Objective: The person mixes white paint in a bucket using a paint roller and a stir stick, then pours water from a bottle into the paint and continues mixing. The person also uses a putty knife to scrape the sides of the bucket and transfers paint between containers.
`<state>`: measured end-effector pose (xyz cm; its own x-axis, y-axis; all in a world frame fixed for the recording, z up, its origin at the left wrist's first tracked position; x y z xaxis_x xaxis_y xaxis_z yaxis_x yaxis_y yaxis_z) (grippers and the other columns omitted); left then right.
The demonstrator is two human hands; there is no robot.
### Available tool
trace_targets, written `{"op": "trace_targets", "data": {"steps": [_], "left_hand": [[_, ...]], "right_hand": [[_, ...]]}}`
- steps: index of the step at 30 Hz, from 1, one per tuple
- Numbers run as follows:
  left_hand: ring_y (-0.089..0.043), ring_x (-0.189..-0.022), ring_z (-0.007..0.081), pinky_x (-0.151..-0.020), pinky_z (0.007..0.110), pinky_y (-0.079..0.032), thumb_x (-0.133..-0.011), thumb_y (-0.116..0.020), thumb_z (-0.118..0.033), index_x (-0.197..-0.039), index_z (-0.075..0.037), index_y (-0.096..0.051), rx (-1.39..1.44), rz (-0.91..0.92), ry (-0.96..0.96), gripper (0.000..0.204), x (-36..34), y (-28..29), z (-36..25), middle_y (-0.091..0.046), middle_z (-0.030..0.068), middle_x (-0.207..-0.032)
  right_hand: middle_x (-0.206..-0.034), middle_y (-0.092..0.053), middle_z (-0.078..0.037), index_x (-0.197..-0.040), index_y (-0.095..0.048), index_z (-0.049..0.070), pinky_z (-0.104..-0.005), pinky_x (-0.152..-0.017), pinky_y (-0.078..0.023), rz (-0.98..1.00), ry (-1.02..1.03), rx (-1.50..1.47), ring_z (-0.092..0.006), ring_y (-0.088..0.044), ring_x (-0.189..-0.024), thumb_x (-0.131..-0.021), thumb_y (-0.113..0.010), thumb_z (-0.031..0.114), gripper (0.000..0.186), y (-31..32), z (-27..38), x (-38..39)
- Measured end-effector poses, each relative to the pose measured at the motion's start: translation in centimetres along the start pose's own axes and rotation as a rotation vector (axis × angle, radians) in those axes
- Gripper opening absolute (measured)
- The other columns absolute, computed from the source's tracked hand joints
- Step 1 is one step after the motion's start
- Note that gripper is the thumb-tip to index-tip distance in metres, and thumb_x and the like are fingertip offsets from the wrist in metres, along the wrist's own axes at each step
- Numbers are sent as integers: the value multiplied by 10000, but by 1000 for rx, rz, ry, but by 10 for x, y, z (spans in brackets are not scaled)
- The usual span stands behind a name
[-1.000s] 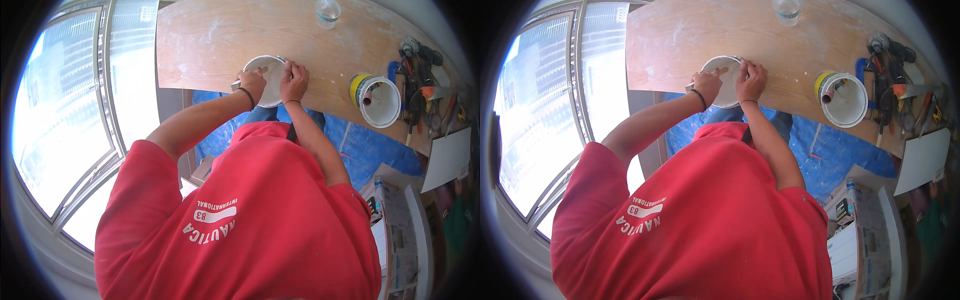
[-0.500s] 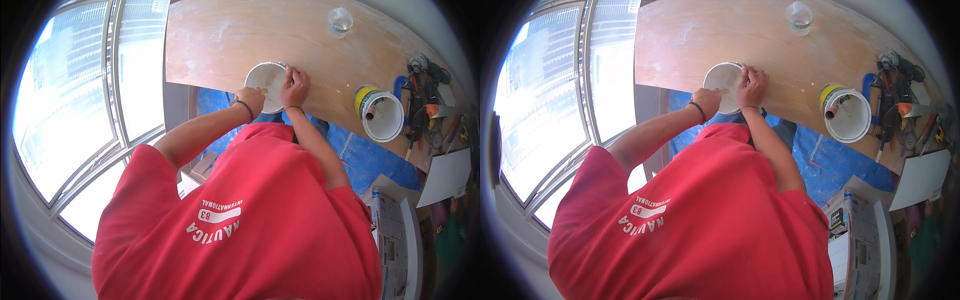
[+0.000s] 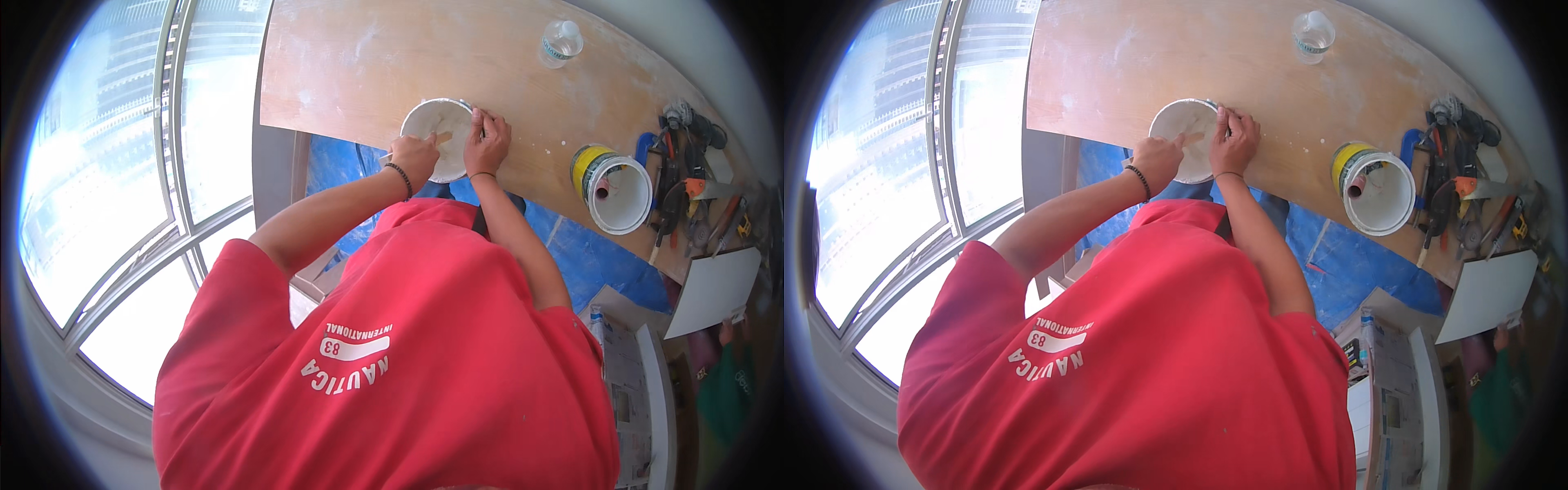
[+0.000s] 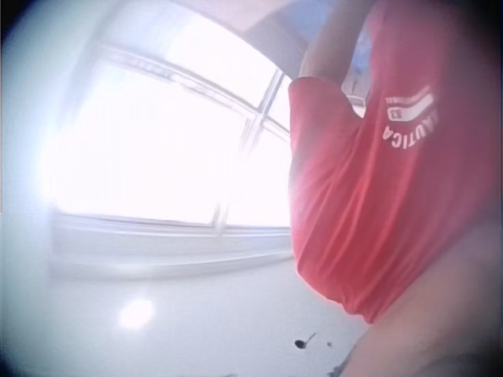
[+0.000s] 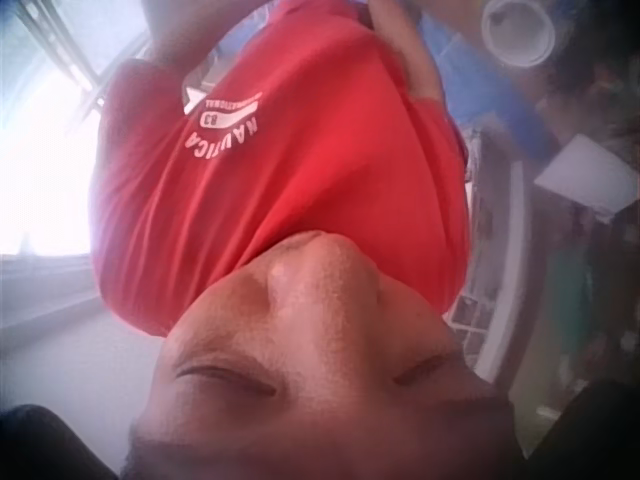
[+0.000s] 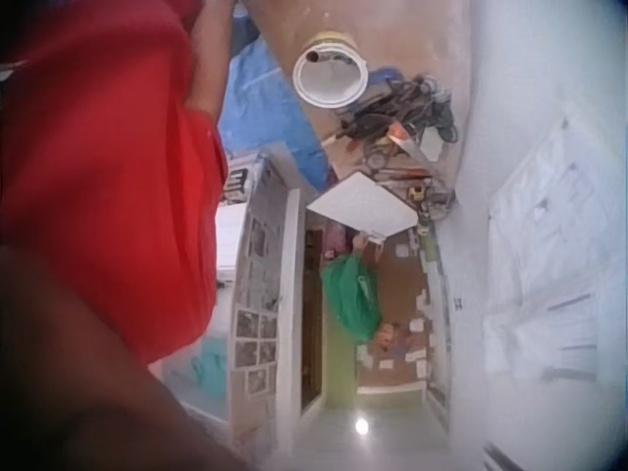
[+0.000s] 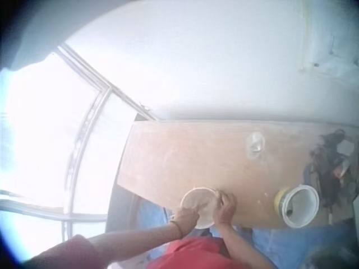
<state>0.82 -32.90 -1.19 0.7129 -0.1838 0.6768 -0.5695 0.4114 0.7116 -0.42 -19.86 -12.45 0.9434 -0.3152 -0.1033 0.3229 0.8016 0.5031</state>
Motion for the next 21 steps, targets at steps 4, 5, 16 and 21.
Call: {"op": "trace_targets", "data": {"steps": [4, 5, 16, 21], "left_hand": [[-764, -814, 303, -647, 433, -602, -970, -582, -159, -1333, -72, -658, 22, 77, -96, 380, 7, 10, 24, -753, 127, -906], [-763, -824, 307, -646, 433, -602, -972, -583, -163, -1326, -87, -665, 15, 49, -73, 372, 3, 15, 26, -750, 130, -918], [-750, -1078, 321, -801, 542, -622, -957, -644, -239, -1307, -162, -707, 121, 295, 78, 363, -12, -22, 8, -760, 106, -1179], [-778, -935, 328, -791, 446, -624, -966, -534, -157, -1418, -241, -670, 248, 296, -110, 479, -2, 3, 24, -788, 160, -1041]], "right_hand": [[-982, -715, -53, -1009, -828, 119, -448, -835, -516, -32, 2, -25, -299, -629, -920, -1040, -657, 307, 256, -2, 1, -1], [-982, -715, -53, -1013, -830, 123, -447, -833, -517, -24, 4, -4, -298, -631, -922, -1040, -657, 305, 252, -2, 2, 0], [-991, -724, -52, -1039, -838, 140, -438, -833, -521, -29, 9, 12, -290, -643, -937, -1037, -662, 295, 235, -3, 2, 7], [-998, -728, -50, -1041, -836, 135, -432, -853, -520, -21, 17, -40, -282, -649, -956, -1047, -648, 301, 251, -4, 1, 4]]}}
Point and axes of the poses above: each hand's wrist, its own x-axis away from the middle knuckle, its own y-axis out of the back of the hand, z = x × y, the point moved 1 cm from there along -x, towards the middle knuckle
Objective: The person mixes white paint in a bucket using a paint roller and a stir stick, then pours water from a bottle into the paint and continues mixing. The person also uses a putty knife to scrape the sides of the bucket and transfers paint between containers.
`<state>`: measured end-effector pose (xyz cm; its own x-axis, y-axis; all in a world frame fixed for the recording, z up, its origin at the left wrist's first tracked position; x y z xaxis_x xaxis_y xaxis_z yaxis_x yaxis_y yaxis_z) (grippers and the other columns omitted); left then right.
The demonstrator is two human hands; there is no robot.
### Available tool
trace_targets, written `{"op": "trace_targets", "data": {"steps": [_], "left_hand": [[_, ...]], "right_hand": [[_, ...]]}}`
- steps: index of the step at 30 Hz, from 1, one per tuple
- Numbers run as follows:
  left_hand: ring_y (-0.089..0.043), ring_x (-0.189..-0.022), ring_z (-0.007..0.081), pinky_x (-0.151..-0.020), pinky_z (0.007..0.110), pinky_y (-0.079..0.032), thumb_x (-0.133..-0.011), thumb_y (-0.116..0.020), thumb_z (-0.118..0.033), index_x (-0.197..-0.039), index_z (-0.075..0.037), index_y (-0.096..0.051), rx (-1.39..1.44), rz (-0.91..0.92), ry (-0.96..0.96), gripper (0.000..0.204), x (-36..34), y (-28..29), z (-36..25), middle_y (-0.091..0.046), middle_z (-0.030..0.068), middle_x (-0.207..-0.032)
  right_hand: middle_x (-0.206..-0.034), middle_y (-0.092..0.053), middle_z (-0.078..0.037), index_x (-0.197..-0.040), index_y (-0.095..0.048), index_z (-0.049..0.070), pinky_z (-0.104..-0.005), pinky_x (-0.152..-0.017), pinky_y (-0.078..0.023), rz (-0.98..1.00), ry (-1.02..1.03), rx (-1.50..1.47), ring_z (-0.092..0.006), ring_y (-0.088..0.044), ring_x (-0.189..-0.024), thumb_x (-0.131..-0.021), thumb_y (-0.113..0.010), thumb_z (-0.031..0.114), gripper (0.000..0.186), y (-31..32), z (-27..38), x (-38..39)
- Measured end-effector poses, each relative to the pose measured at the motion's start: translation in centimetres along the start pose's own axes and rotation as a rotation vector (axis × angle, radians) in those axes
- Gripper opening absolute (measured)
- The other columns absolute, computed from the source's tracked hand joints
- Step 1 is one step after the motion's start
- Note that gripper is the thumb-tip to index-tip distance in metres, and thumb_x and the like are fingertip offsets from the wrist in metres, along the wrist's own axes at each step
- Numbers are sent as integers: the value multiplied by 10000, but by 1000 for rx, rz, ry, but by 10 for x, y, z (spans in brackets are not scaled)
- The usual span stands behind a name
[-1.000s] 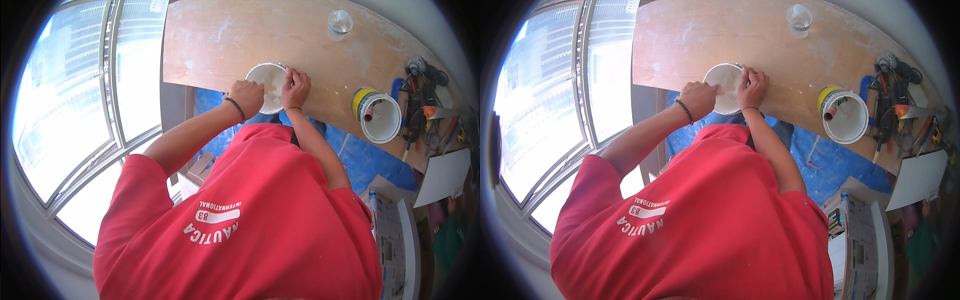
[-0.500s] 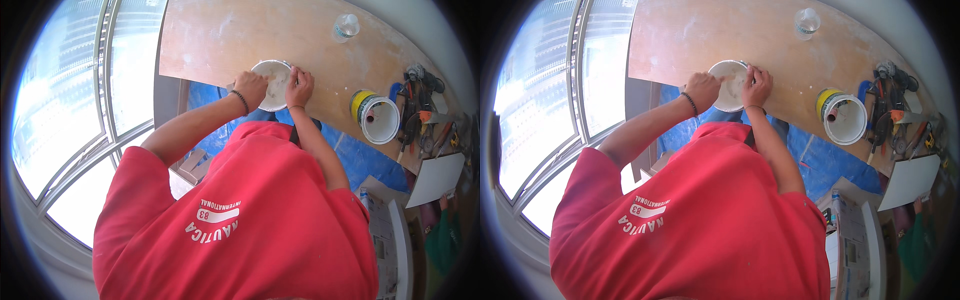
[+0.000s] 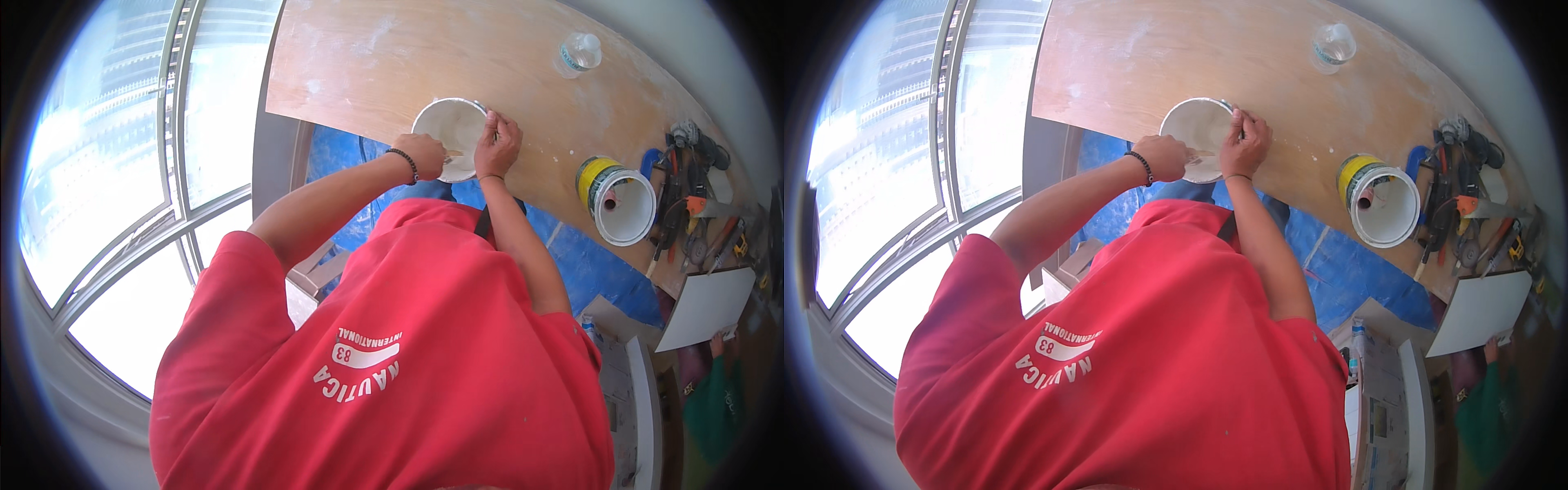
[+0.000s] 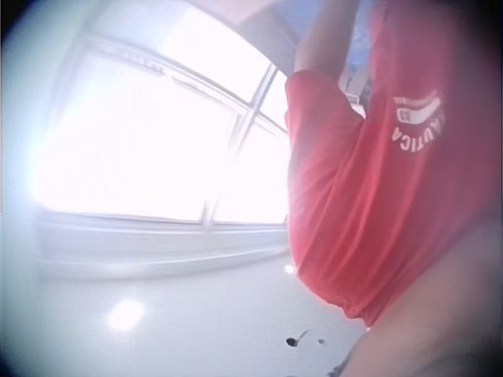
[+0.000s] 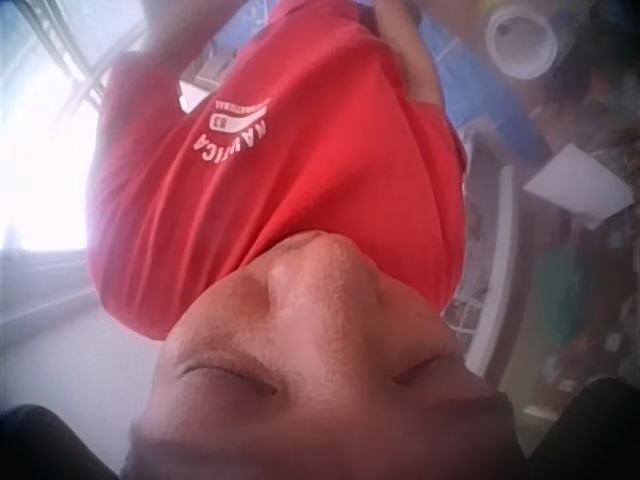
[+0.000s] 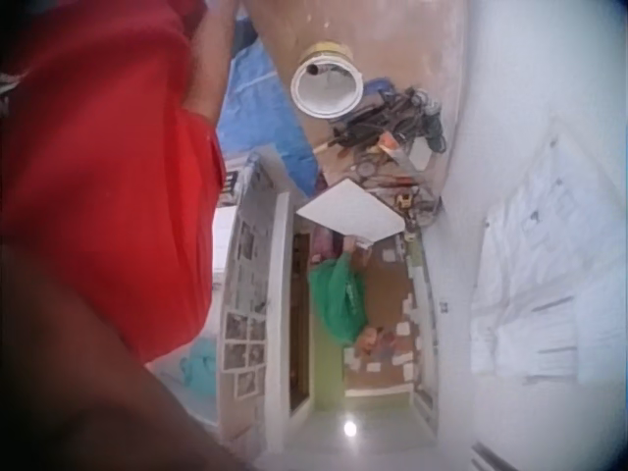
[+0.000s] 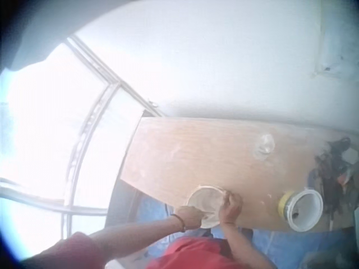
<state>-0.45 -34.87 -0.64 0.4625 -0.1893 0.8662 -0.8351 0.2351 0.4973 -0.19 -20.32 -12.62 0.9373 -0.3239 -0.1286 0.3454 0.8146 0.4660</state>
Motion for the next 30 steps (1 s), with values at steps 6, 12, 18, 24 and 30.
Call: {"op": "trace_targets", "data": {"steps": [6, 12, 18, 24, 30], "left_hand": [[-775, -968, 301, -733, 497, -615, -942, -612, -184, -1174, -37, -751, -31, -326, 164, 308, 5, 37, -11, -771, 212, -1020], [-768, -912, 271, -640, 471, -606, -899, -688, -167, -1093, -57, -766, -242, -357, -44, 237, 15, 1, -24, -744, 87, -967], [-748, -853, 278, -620, 479, -609, -914, -660, -187, -1142, -80, -746, -298, -375, 145, 266, 6, 10, 1, -733, 78, -967], [-750, -862, 294, -667, 468, -613, -913, -674, -198, -1187, -48, -712, -264, -359, -71, 314, 15, 3, -33, -730, 124, -959], [-752, -875, 265, -668, 441, -613, -910, -670, -193, -1131, -63, -724, -315, -447, 109, 262, 10, 9, 4, -745, 105, -927]], "right_hand": [[-1020, -739, -56, -1077, -837, 128, -429, -865, -523, 86, -75, -31, -281, -653, -968, -1076, -602, 289, 285, 2, -9, 0], [-1021, -755, -82, -1108, -824, 91, -408, -850, -527, 134, -104, -49, -263, -679, -972, -1101, -575, 312, 333, 7, -5, -4], [-1019, -754, -88, -1100, -824, 86, -401, -832, -515, 124, -66, -60, -261, -675, -971, -1099, -584, 323, 337, 7, -5, -3], [-1007, -750, -74, -1096, -831, 98, -419, -881, -523, 123, -88, -36, -277, -657, -978, -1087, -590, 328, 333, 7, -7, -3], [-995, -744, -76, -1075, -830, 98, -428, -885, -520, 108, -111, -68, -294, -654, -979, -1070, -617, 332, 317, 3, -6, -3]]}}
Point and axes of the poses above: each hand's wrist, its own x-axis away from the middle knuckle, its own y-axis out of the back of the hand, z = x × y, the point moved 1 cm from there along -x, towards the middle knuckle
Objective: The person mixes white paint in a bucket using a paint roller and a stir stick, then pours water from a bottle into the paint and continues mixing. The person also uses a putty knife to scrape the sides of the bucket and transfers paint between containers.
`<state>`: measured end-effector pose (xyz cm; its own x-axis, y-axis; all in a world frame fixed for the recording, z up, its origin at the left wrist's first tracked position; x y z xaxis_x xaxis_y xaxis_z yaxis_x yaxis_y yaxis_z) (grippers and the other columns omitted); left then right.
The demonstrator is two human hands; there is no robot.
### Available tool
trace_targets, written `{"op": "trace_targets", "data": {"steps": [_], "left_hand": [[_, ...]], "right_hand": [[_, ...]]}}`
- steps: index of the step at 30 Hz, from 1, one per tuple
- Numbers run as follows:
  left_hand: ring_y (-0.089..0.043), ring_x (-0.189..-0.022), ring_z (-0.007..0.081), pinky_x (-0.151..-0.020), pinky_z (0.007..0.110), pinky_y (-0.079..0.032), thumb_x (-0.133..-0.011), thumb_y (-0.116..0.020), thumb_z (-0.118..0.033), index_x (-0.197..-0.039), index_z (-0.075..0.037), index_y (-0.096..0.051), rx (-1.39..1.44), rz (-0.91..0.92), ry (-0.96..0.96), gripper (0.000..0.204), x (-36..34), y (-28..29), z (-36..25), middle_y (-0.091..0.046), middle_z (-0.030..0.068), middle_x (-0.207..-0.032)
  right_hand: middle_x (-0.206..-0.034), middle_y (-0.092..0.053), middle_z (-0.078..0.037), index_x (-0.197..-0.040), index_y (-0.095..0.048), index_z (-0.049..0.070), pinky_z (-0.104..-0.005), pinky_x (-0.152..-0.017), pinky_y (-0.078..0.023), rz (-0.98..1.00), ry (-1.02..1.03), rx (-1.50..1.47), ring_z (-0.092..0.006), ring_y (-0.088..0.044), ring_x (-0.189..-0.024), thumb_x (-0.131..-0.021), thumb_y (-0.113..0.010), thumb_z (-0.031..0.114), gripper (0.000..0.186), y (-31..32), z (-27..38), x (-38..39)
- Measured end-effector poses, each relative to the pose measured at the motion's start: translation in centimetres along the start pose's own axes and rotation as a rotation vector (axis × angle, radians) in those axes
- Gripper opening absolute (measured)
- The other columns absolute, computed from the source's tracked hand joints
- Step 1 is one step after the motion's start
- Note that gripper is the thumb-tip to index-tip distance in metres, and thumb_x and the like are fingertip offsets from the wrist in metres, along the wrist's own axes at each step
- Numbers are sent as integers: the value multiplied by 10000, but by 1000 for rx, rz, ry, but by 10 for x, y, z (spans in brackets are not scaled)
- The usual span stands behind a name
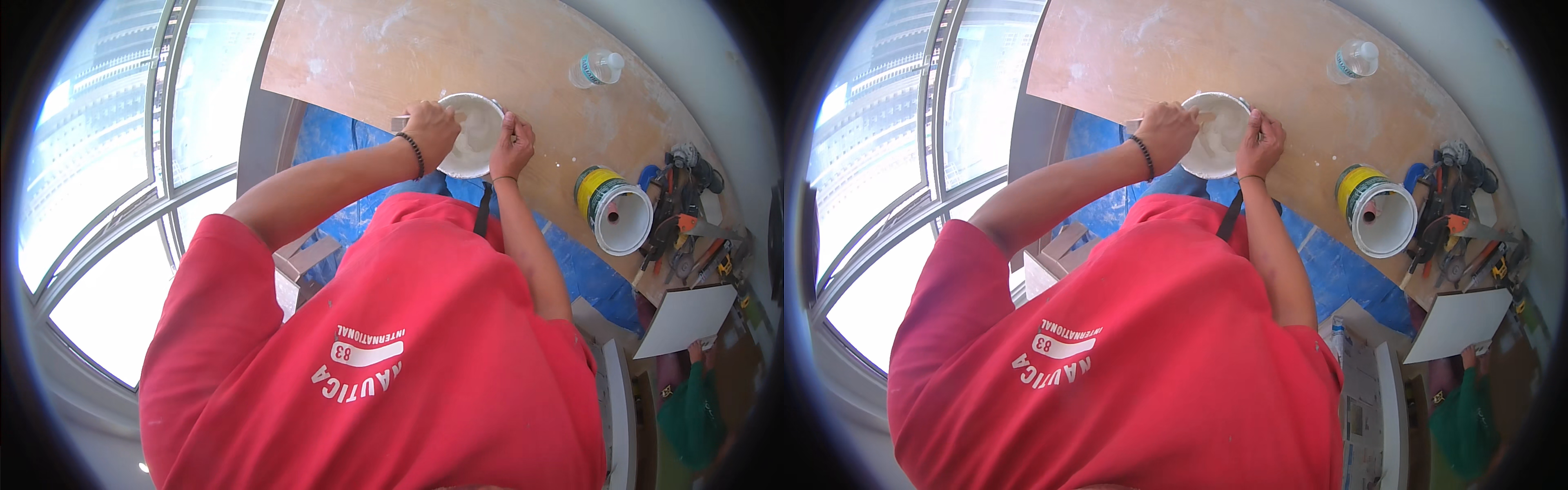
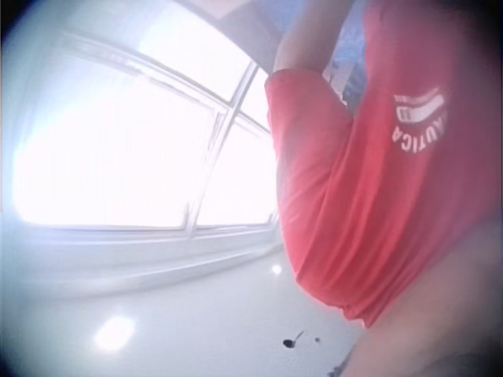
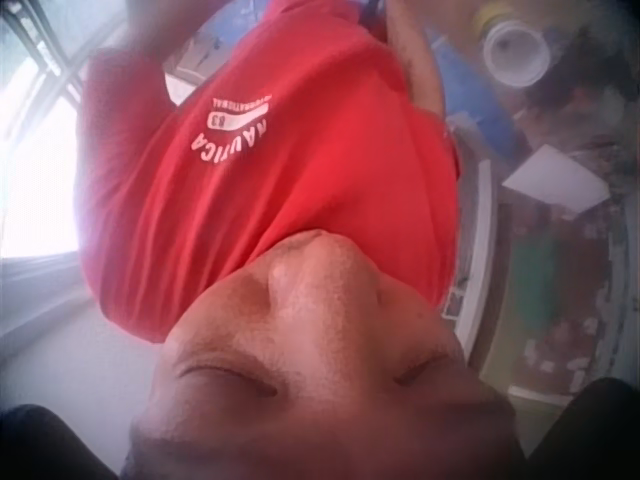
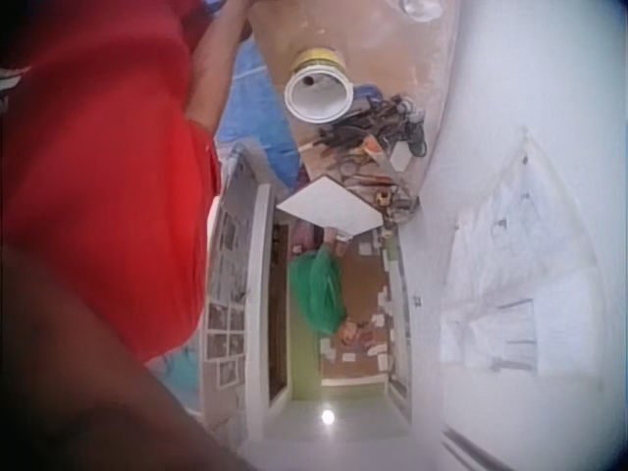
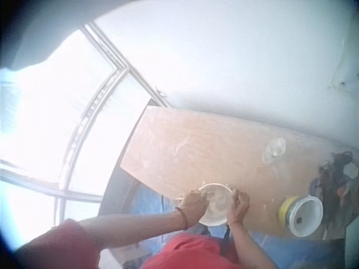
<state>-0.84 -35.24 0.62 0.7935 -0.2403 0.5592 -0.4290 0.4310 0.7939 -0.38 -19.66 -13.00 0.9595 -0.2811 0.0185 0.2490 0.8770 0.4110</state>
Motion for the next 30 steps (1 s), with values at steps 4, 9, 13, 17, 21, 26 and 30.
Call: {"op": "trace_targets", "data": {"steps": [4, 9, 13, 17, 21, 26, 30], "left_hand": [[-760, -857, 286, -640, 495, -615, -903, -679, -175, -1030, -70, -790, 33, -25, -196, 199, -9, 12, -29, -753, 117, -956], [-772, -820, 280, -609, 459, -597, -909, -651, -162, -1044, -88, -796, 83, 171, -199, 212, 0, 16, -20, -762, 102, -838], [-768, -838, 278, -602, 468, -578, -934, -634, -180, -1198, -102, -745, -129, 46, -182, 297, -37, 16, -10, -767, 101, -872], [-765, -912, 300, -663, 510, -610, -953, -630, -178, -1222, -111, -738, -227, 75, -140, 298, -41, -1, -12, -768, 122, -959], [-771, -925, 268, -725, 466, -626, -971, -623, -212, -1285, -112, -727, -41, 305, -107, 345, -23, -26, -12, -776, 139, -980], [-776, -978, 289, -811, 442, -620, -991, -565, -234, -1382, -219, -697, 237, 657, -22, 413, -21, -12, -10, -783, 168, -1046], [-776, -973, 321, -824, 459, -615, -998, -529, -233, -1427, -262, -662, 355, 485, 16, 450, -26, 20, -5, -782, 178, -1037]], "right_hand": [[-1006, -743, -72, -1073, -832, 106, -429, -889, -523, -37, 51, 8, -297, -653, -985, -1063, -626, 336, 309, -1, -3, 0], [-1013, -746, -56, -1049, -839, 123, -427, -877, -530, -48, 28, 35, -285, -660, -974, -1050, -646, 335, 286, -2, -2, 2], [-997, -745, -42, -1026, -842, 128, -428, -863, -538, -86, 24, 2, -279, -660, -949, -1036, -667, 336, 271, -4, 0, 1], [-977, -740, -33, -997, -840, 135, -433, -859, -538, -119, 30, 8, -281, -656, -939, -1023, -688, 341, 257, -2, 0, 1], [-970, -739, -25, -956, -836, 134, -434, -865, -531, -151, 27, 31, -284, -653, -939, -1015, -700, 345, 258, -3, 3, 2], [-963, -736, -27, -950, -832, 122, -442, -855, -524, -143, 27, 15, -293, -642, -926, -1018, -697, 345, 270, -5, 6, 1], [-956, -738, -35, -947, -831, 112, -442, -847, -522, -134, -4, -26, -297, -641, -915, -1014, -702, 345, 275, -5, 3, 1]]}}
Point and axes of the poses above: each hand's wrist, its own x-axis away from the middle knuckle, its own y-axis out of the back of the hand, z = x × y, the point moved 1 cm from there along -x, towards the middle knuckle
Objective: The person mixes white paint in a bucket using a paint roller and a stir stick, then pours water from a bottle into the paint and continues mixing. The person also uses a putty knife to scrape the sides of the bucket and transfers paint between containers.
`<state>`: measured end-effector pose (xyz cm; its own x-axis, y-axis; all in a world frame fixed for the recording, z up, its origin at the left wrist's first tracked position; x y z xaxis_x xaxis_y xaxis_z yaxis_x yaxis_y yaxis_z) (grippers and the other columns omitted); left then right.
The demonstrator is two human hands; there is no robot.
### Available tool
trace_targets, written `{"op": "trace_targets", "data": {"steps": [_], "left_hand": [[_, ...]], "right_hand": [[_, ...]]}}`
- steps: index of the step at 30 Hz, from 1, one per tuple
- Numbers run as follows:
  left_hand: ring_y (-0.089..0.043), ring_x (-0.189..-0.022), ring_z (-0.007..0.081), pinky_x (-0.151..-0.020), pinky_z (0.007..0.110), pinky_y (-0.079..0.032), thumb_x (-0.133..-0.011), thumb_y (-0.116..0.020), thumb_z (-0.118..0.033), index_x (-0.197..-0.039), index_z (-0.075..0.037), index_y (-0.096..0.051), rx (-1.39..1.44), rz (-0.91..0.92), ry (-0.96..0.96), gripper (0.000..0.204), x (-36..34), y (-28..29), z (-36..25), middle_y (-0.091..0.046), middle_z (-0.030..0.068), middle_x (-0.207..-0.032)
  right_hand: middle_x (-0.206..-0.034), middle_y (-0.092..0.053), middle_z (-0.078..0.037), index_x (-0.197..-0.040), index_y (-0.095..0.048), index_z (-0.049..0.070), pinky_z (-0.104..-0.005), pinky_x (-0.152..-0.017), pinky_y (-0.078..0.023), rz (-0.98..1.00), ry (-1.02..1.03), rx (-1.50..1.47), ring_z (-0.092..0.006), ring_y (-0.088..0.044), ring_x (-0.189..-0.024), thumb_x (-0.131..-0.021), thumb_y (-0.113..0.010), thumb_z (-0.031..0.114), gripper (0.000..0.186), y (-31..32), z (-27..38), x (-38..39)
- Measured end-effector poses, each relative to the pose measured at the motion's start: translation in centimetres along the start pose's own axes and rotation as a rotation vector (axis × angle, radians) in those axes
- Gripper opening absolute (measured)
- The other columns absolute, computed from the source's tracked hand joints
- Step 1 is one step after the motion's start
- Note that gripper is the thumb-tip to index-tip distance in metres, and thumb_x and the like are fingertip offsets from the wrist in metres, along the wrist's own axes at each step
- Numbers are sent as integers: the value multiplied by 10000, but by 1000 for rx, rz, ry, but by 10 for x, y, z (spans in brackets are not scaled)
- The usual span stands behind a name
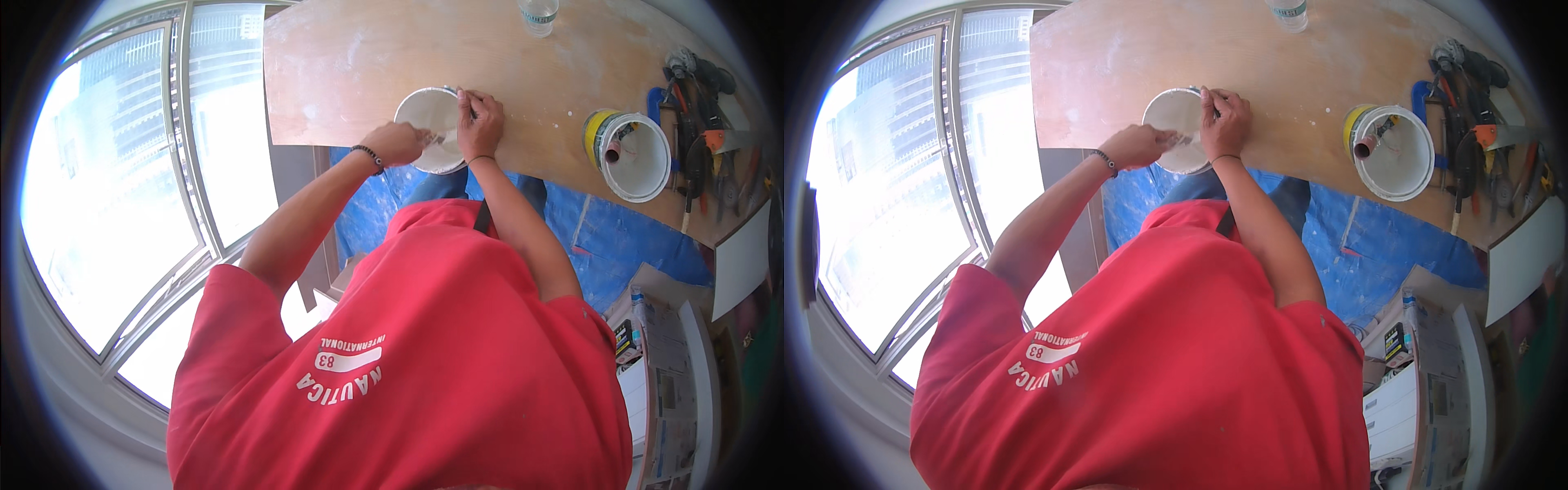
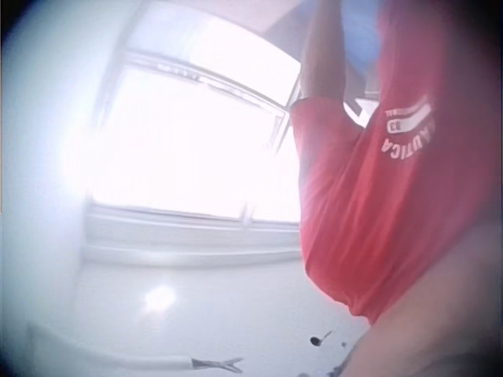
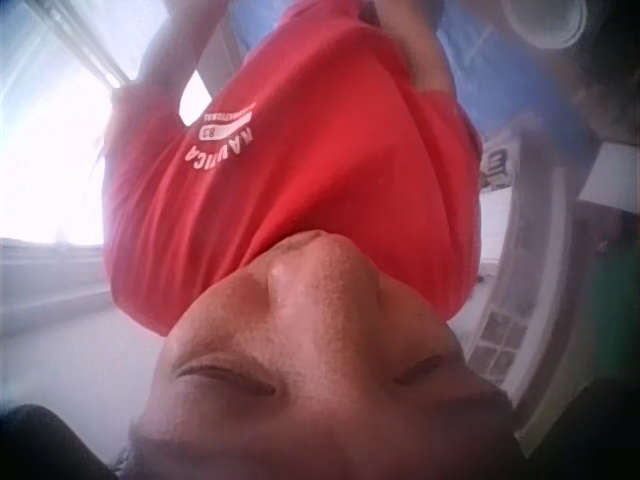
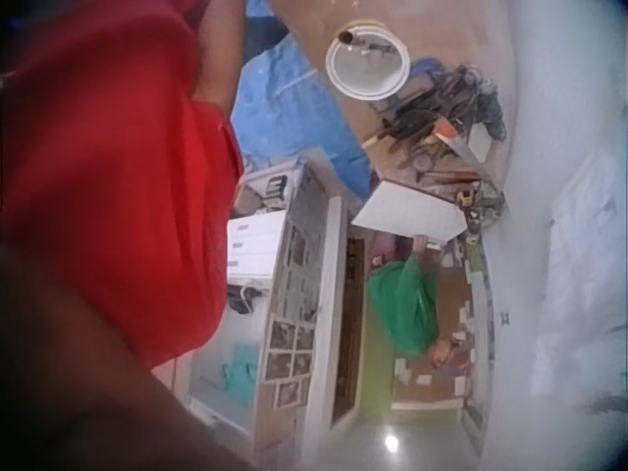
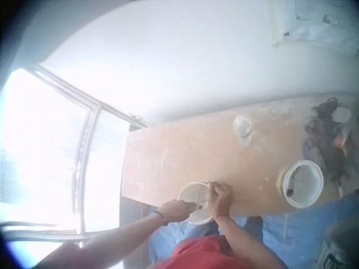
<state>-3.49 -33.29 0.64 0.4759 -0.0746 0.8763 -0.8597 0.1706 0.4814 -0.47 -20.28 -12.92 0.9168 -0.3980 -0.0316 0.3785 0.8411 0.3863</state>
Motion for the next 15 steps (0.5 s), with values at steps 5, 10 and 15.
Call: {"op": "trace_targets", "data": {"steps": [5, 10, 15], "left_hand": [[-778, -850, 287, -767, 456, -615, -989, -559, -223, -1419, -271, -665, -301, -295, 6, 446, 2, -25, -12, -778, 147, -919], [-779, -830, 288, -692, 404, -606, -983, -547, -150, -1303, -164, -729, -401, -259, -47, 368, 4, -32, 9, -779, 129, -882], [-774, -791, 289, -674, 414, -604, -980, -561, -163, -1162, -119, -764, -302, -256, -74, 276, 17, -21, -16, -778, 121, -864]], "right_hand": [[-953, -745, -42, -939, -831, 101, -429, -851, -527, -9, 50, 2, -298, -651, -911, -1011, -707, 349, 286, 2, 0, 1], [-971, -746, -43, -957, -832, 102, -426, -849, -530, 10, 64, 31, -297, -651, -921, -1015, -699, 351, 289, 3, 0, -2], [-965, -741, -45, -966, -832, 102, -424, -851, -530, -4, 74, 29, -294, -652, -930, -1023, -684, 355, 299, 4, 1, 4]]}}
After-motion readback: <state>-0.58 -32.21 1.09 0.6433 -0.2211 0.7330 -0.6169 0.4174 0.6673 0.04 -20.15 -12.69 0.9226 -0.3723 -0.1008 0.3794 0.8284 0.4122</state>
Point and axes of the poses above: each hand's wrist, its own x-axis away from the middle knuckle, its own y-axis out of the back of the hand, z = x × y, the point moved 1 cm from there along -x, towards the middle knuckle
